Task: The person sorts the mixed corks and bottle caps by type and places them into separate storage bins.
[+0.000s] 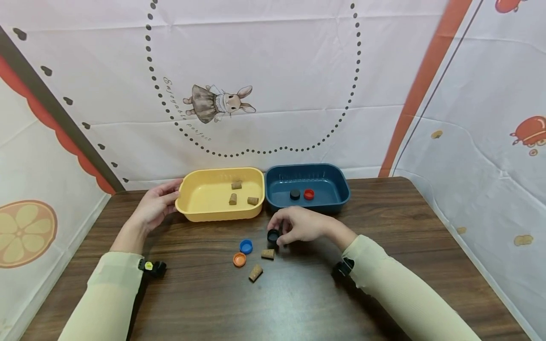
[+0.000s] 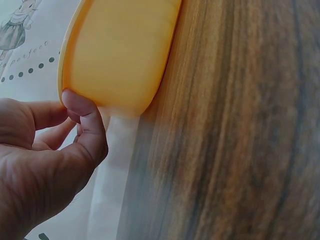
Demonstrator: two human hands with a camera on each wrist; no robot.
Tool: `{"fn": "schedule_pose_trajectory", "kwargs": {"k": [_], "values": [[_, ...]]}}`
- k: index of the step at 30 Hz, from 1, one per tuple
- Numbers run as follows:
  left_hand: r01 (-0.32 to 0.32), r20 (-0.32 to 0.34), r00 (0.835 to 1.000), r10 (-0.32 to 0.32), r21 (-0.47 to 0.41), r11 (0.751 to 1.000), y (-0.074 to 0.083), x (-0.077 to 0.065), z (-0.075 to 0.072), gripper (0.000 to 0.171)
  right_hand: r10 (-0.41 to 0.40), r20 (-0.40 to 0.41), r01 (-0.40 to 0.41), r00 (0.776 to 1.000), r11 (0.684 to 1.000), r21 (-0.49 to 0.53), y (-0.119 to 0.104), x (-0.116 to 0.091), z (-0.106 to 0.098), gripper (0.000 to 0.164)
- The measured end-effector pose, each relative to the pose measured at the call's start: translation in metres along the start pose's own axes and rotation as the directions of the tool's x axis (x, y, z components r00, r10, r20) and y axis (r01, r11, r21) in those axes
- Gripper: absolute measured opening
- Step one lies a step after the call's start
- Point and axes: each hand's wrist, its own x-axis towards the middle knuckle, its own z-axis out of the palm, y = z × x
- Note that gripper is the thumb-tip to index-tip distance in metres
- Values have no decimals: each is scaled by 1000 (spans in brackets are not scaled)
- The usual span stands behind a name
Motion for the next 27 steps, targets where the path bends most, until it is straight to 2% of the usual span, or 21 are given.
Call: {"fn": "schedule_pose_trajectory", "kwargs": {"k": [8,17,27], "values": [[-7,-3,1000,7,-11,1000,-2,1,0,56,-16,-34,17,999,1000,8,-6,-4,-7,35],[-3,1,1000,3,-1,1000,-1,1,0,56,-17,-126,13,992,999,-32,-11,-10,-15,34],[3,-3,1000,-3,3,1000,0,1,0,56,-8,-267,-15,964,996,-86,-13,-16,-25,32]]}}
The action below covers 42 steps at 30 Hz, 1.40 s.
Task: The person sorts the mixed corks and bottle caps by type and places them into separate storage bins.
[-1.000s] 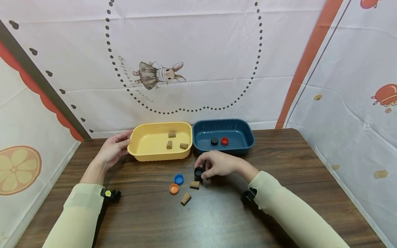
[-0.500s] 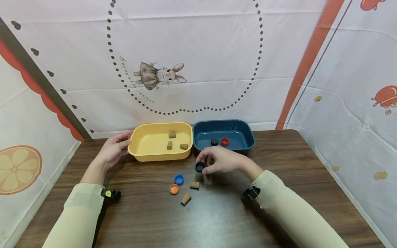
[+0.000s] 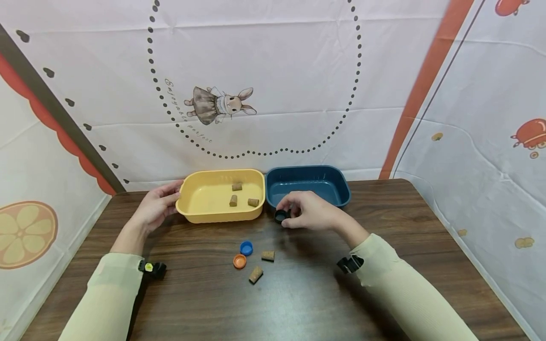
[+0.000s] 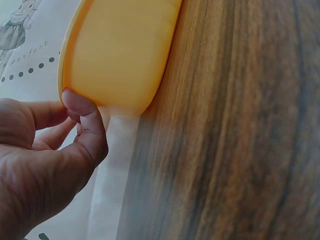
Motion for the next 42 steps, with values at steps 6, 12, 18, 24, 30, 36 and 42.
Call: {"fn": "schedule_pose_trajectory", "kwargs": {"k": [6,12,18,24,30,36,42], "values": [[0,0,1000,0,-1,1000,-1,0,0,56,18,-82,-21,997,999,-37,2,-3,-7,31],[-4,-4,1000,4,-1,1000,-2,1,-1,56,32,-174,-47,984,995,-84,6,-5,-12,29],[-5,-11,1000,5,-5,1000,-3,1,-1,55,60,-253,-91,966,989,-113,9,-6,-16,29],[-9,-4,1000,9,-2,1000,-3,0,-1,55,72,-290,-111,954,987,-118,15,-8,-21,30],[-4,-5,1000,4,7,1000,-3,1,-1,54,110,-308,-151,945,982,-112,18,-10,-28,33],[-14,-4,1000,14,0,1000,-4,1,-1,54,152,-320,-198,935,974,-115,24,-11,-35,34],[-7,-7,1000,7,7,1000,-5,2,-1,53,184,-325,-233,928,965,-118,32,-11,-43,35]]}}
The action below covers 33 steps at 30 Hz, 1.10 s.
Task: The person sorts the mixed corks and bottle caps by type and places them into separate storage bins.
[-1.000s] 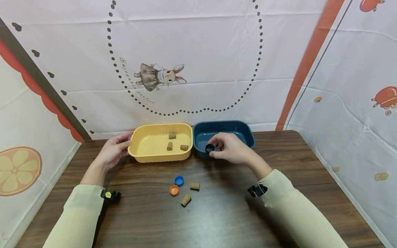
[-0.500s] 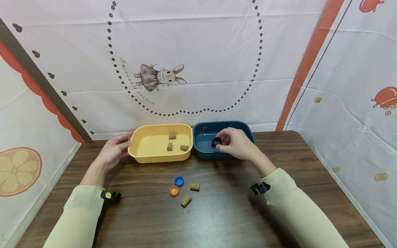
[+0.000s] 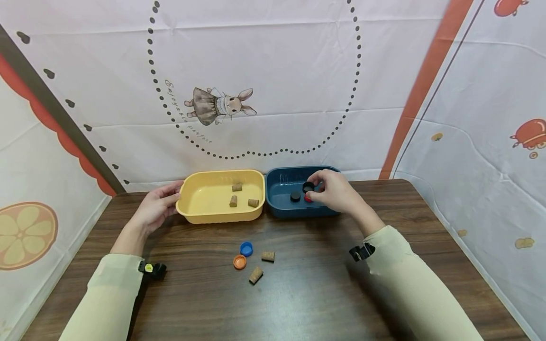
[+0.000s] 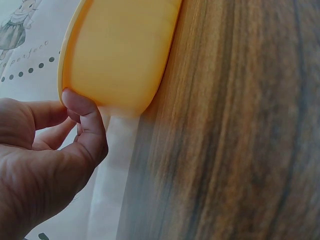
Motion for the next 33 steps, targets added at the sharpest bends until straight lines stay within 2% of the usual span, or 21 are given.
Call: {"fn": "schedule_pose_trajectory", "kwargs": {"k": [17,33], "values": [[11,4,1000,-11,-4,1000,3,-1,0,55,84,-12,-85,996,996,-34,25,17,-5,37],[7,0,1000,-7,-4,1000,4,-2,1,55,230,26,-227,973,969,-93,35,38,0,41]]}}
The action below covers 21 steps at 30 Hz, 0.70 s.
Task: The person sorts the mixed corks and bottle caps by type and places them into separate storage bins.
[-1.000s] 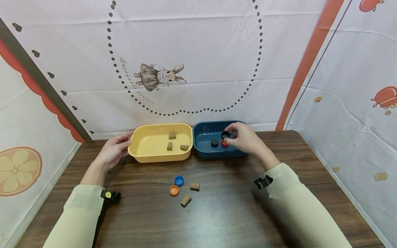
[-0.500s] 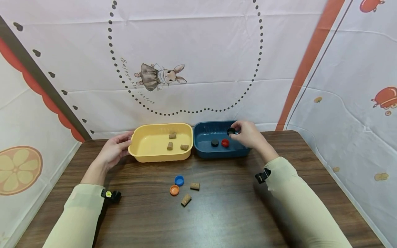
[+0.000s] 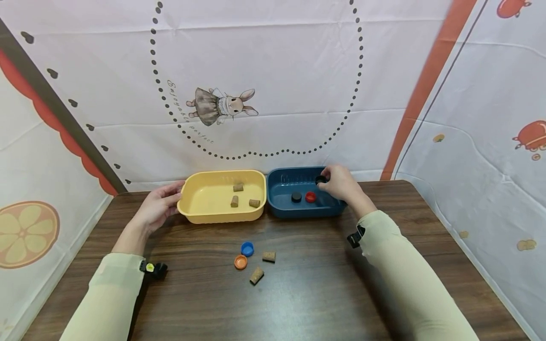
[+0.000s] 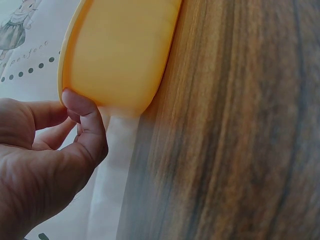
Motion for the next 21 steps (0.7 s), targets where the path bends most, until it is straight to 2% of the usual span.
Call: {"fn": "schedule_pose_trajectory", "kwargs": {"k": [11,17,21], "values": [[-5,4,1000,5,-10,1000,1,-2,1,53,14,0,-14,1000,999,-33,0,1,2,45],[-3,5,1000,3,-1,1000,1,-1,1,54,4,-9,-4,1000,1000,-19,-7,-9,-1,44],[1,3,1000,-1,-1,1000,1,-1,0,54,-35,-22,35,999,999,-3,-17,-22,-2,41]]}}
